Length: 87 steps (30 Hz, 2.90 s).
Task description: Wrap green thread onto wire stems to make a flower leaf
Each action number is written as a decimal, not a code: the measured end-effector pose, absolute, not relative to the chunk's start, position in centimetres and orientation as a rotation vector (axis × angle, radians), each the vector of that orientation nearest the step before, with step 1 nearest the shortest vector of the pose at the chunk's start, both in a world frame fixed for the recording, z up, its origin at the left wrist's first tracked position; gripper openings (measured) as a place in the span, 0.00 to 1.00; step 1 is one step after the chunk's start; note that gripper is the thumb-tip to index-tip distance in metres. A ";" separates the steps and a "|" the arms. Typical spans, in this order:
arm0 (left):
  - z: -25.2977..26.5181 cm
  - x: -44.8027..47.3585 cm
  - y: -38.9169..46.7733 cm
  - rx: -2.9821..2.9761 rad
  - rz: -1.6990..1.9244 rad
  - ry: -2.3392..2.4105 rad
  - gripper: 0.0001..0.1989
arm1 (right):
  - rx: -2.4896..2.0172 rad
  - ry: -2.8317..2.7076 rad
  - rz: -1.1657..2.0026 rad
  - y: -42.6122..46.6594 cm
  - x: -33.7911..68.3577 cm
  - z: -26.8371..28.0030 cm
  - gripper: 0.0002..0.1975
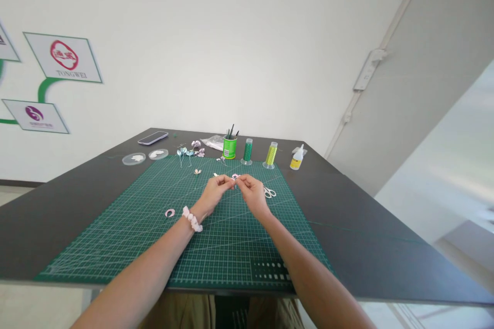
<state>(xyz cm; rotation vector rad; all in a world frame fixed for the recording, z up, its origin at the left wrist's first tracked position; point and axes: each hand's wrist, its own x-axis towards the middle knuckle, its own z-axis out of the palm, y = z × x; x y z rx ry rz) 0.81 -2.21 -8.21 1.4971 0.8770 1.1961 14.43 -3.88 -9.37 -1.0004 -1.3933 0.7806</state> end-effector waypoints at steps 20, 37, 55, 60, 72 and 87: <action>-8.1 0.9 -2.3 1.496 1.209 0.868 0.13 | -0.993 -1.403 0.758 -4.1 14.5 -9.2 0.13; -8.0 0.9 -2.3 1.485 1.215 0.864 0.12 | -0.989 -1.404 0.749 -4.1 14.5 -9.1 0.14; -8.4 0.9 -2.1 1.479 1.216 0.860 0.12 | -0.968 -1.401 0.751 -3.8 14.6 -9.4 0.12; -8.3 0.9 -2.1 1.476 1.219 0.859 0.12 | -0.964 -1.406 0.745 -3.8 14.6 -9.4 0.12; -8.2 0.8 -2.2 1.480 1.217 0.867 0.11 | -0.965 -1.406 0.742 -3.9 14.6 -9.4 0.12; -8.1 0.8 -2.3 1.477 1.227 0.867 0.11 | -0.979 -1.397 0.754 -4.0 14.5 -9.4 0.13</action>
